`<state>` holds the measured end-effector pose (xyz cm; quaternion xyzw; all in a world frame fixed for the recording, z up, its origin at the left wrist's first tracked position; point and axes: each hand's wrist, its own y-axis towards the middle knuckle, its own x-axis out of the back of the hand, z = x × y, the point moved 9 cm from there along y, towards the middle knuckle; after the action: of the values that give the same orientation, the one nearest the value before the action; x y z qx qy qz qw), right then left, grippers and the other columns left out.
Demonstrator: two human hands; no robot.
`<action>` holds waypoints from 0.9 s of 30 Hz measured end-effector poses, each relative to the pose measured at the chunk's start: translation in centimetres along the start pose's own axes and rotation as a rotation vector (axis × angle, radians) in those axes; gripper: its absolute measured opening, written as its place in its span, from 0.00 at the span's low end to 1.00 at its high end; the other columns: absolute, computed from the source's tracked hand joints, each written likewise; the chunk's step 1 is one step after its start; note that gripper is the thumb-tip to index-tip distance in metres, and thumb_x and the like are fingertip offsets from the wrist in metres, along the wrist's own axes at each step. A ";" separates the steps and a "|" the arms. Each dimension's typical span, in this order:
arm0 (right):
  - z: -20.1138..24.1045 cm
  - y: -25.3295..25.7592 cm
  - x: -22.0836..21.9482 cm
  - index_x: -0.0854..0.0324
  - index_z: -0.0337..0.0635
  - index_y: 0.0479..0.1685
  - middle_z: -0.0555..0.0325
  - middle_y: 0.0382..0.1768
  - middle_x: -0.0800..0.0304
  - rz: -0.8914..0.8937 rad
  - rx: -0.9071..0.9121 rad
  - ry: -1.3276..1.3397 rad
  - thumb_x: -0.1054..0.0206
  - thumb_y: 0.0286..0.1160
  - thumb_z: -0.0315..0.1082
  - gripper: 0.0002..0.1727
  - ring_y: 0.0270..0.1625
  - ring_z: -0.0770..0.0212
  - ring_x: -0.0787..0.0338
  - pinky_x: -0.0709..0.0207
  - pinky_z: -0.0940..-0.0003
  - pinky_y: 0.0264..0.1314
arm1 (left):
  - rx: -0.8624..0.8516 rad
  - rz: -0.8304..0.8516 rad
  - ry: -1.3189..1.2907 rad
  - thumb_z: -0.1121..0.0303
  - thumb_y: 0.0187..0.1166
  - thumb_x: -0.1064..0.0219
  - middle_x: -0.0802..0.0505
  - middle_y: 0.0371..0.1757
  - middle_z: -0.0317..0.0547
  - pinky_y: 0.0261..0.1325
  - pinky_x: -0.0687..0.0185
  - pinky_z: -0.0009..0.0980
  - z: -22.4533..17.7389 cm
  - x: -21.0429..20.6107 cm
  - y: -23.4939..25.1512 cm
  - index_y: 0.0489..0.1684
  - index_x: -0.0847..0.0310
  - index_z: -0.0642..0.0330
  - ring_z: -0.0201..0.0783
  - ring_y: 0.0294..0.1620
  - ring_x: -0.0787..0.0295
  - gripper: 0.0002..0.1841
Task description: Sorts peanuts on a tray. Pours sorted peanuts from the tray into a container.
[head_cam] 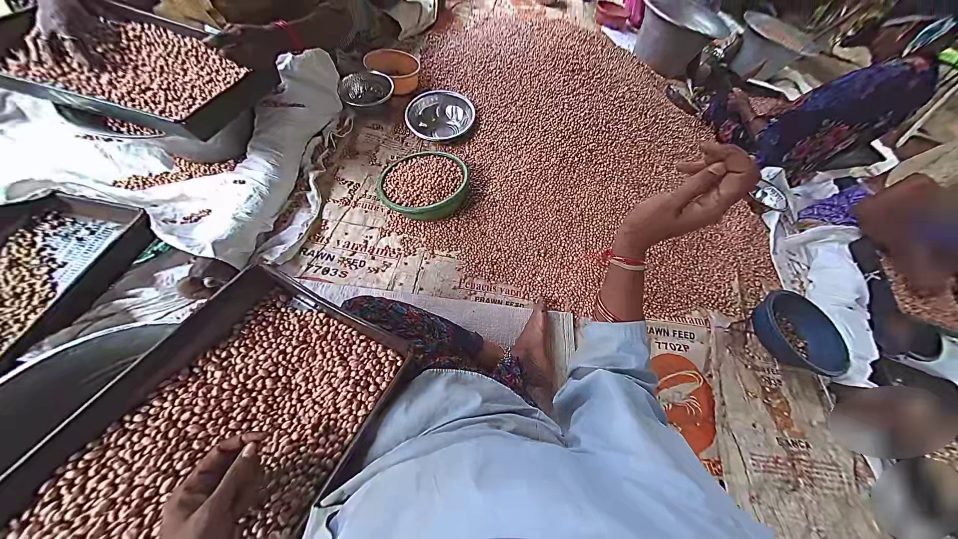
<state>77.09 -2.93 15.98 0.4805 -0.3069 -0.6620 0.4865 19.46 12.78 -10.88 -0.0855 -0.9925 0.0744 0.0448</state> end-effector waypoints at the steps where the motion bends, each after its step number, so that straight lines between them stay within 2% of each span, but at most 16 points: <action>1: 0.3 -0.7 -0.7 0.19 0.26 0.44 0.52 0.41 0.16 0.019 -0.026 0.059 0.60 0.88 0.20 0.19 0.40 0.67 0.16 0.19 0.73 0.45 | -0.012 -0.029 0.012 0.74 0.83 0.46 0.19 0.18 0.15 0.16 0.34 0.13 -0.4 0.1 0.1 0.44 0.18 0.48 0.15 0.13 0.30 0.11; 3: -0.2 -5.4 -4.4 0.21 0.31 0.43 0.62 0.37 0.20 0.242 -0.281 0.260 0.62 0.87 0.21 0.19 0.33 0.74 0.21 0.23 0.78 0.38 | -0.043 -0.066 0.059 0.72 0.80 0.44 0.19 0.19 0.16 0.16 0.35 0.11 -1.0 0.6 0.2 0.46 0.19 0.49 0.13 0.13 0.31 0.09; 5: 0.5 -14.8 -9.1 0.21 0.40 0.46 0.74 0.29 0.21 0.650 -0.791 0.496 0.58 0.87 0.25 0.17 0.26 0.79 0.21 0.22 0.81 0.32 | -0.052 -0.108 0.115 0.72 0.80 0.42 0.16 0.23 0.20 0.20 0.29 0.13 -1.7 1.5 0.1 0.49 0.18 0.55 0.15 0.16 0.26 0.08; 7: 5.2 -24.9 -9.8 0.21 0.49 0.49 0.74 0.24 0.25 1.136 -1.209 0.627 0.54 0.91 0.30 0.14 0.21 0.79 0.26 0.27 0.85 0.28 | -0.015 -0.154 0.233 0.75 0.83 0.39 0.14 0.27 0.30 0.26 0.25 0.17 -2.5 1.8 -0.3 0.51 0.16 0.63 0.19 0.20 0.24 0.08; 8: 8.1 -28.5 -9.0 0.20 0.50 0.51 0.73 0.22 0.27 1.357 -1.264 0.653 0.54 0.92 0.33 0.14 0.18 0.79 0.29 0.30 0.86 0.23 | 0.000 -0.157 0.325 0.74 0.85 0.37 0.14 0.29 0.36 0.30 0.26 0.22 -2.7 1.9 -0.5 0.52 0.15 0.64 0.23 0.23 0.24 0.07; 10: 13.4 -33.2 -7.9 0.16 0.44 0.54 0.65 0.19 0.28 1.772 -1.044 0.598 0.49 0.92 0.31 0.13 0.13 0.77 0.36 0.38 0.84 0.17 | -0.032 -0.143 0.510 0.70 0.84 0.35 0.12 0.29 0.41 0.35 0.23 0.37 -2.8 1.8 -0.5 0.52 0.13 0.61 0.31 0.25 0.22 0.08; 11: 15.6 -34.7 -7.6 0.14 0.43 0.54 0.63 0.23 0.20 1.965 -0.867 0.551 0.43 0.91 0.32 0.11 0.15 0.75 0.34 0.38 0.80 0.18 | -0.025 -0.127 0.582 0.68 0.84 0.34 0.12 0.27 0.43 0.38 0.22 0.45 -2.8 1.6 -0.6 0.52 0.12 0.60 0.36 0.26 0.20 0.09; 13: 18.2 -36.0 -7.5 0.12 0.45 0.52 0.65 0.25 0.16 2.182 -0.610 0.503 0.36 0.87 0.34 0.08 0.18 0.74 0.32 0.37 0.75 0.22 | 0.018 -0.089 0.715 0.67 0.85 0.34 0.12 0.26 0.47 0.39 0.22 0.52 -3.0 0.9 -0.7 0.54 0.11 0.60 0.45 0.27 0.18 0.10; 15: 16.7 -34.0 -9.3 0.11 0.44 0.52 0.63 0.21 0.21 2.033 -0.426 0.351 0.33 0.85 0.37 0.09 0.19 0.70 0.32 0.37 0.69 0.24 | 0.043 -0.051 0.819 0.67 0.85 0.34 0.12 0.26 0.51 0.40 0.21 0.56 -2.9 -0.2 -0.5 0.54 0.10 0.60 0.50 0.28 0.16 0.10; 17: 13.8 -28.9 -11.8 0.13 0.37 0.57 0.45 0.29 0.13 1.648 -0.282 0.153 0.36 0.86 0.37 0.13 0.25 0.55 0.20 0.26 0.52 0.33 | 0.042 -0.014 0.892 0.67 0.85 0.35 0.07 0.33 0.56 0.47 0.18 0.61 -2.8 -1.3 -0.1 0.54 0.09 0.59 0.57 0.36 0.10 0.11; 18: 12.7 -26.2 -12.5 0.14 0.37 0.59 0.43 0.32 0.12 1.484 -0.246 0.074 0.39 0.88 0.37 0.15 0.27 0.55 0.20 0.27 0.54 0.36 | 0.038 0.006 0.918 0.67 0.85 0.36 0.05 0.38 0.58 0.51 0.17 0.63 -2.7 -1.8 0.1 0.55 0.09 0.59 0.59 0.41 0.07 0.11; 20: 11.9 -22.1 -13.2 0.15 0.39 0.58 0.59 0.26 0.25 1.264 -0.203 0.061 0.39 0.89 0.39 0.15 0.24 0.72 0.34 0.40 0.75 0.30 | 0.020 0.046 0.934 0.68 0.85 0.35 0.05 0.42 0.59 0.53 0.17 0.63 -2.3 -2.8 0.4 0.55 0.08 0.58 0.61 0.44 0.07 0.11; 21: 12.2 -21.1 -13.2 0.15 0.38 0.57 0.65 0.24 0.32 1.242 -0.201 0.111 0.39 0.88 0.39 0.14 0.22 0.78 0.40 0.47 0.82 0.27 | 0.017 0.067 0.932 0.67 0.84 0.34 0.05 0.43 0.59 0.53 0.17 0.64 -2.0 -3.3 0.5 0.54 0.09 0.59 0.61 0.45 0.07 0.11; 23: 14.2 -21.6 -12.9 0.15 0.39 0.57 0.64 0.24 0.31 1.382 -0.173 0.192 0.39 0.89 0.39 0.15 0.21 0.76 0.40 0.46 0.79 0.26 | 0.038 0.101 0.949 0.66 0.83 0.33 0.04 0.49 0.59 0.55 0.17 0.64 -1.6 -4.1 0.9 0.55 0.09 0.59 0.61 0.51 0.06 0.11; 25: 18.0 -24.8 -11.4 0.12 0.39 0.55 0.50 0.27 0.16 1.606 -0.070 0.305 0.35 0.86 0.36 0.12 0.21 0.60 0.28 0.33 0.62 0.26 | 0.063 0.128 0.975 0.67 0.83 0.33 0.05 0.52 0.60 0.57 0.18 0.66 -0.9 -4.7 1.3 0.55 0.09 0.59 0.63 0.55 0.07 0.11; 27: 21.8 -29.3 -8.9 0.09 0.40 0.51 0.43 0.34 0.08 1.838 0.062 0.424 0.30 0.80 0.31 0.09 0.27 0.46 0.13 0.22 0.44 0.30 | 0.052 0.129 0.939 0.67 0.82 0.33 0.05 0.46 0.60 0.55 0.17 0.65 -0.7 -4.6 1.4 0.53 0.09 0.59 0.62 0.50 0.06 0.11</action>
<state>47.04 14.00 1.03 0.1732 -0.4880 0.0908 0.8507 24.25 13.44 -10.71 -0.1703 -0.8554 0.0551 0.4860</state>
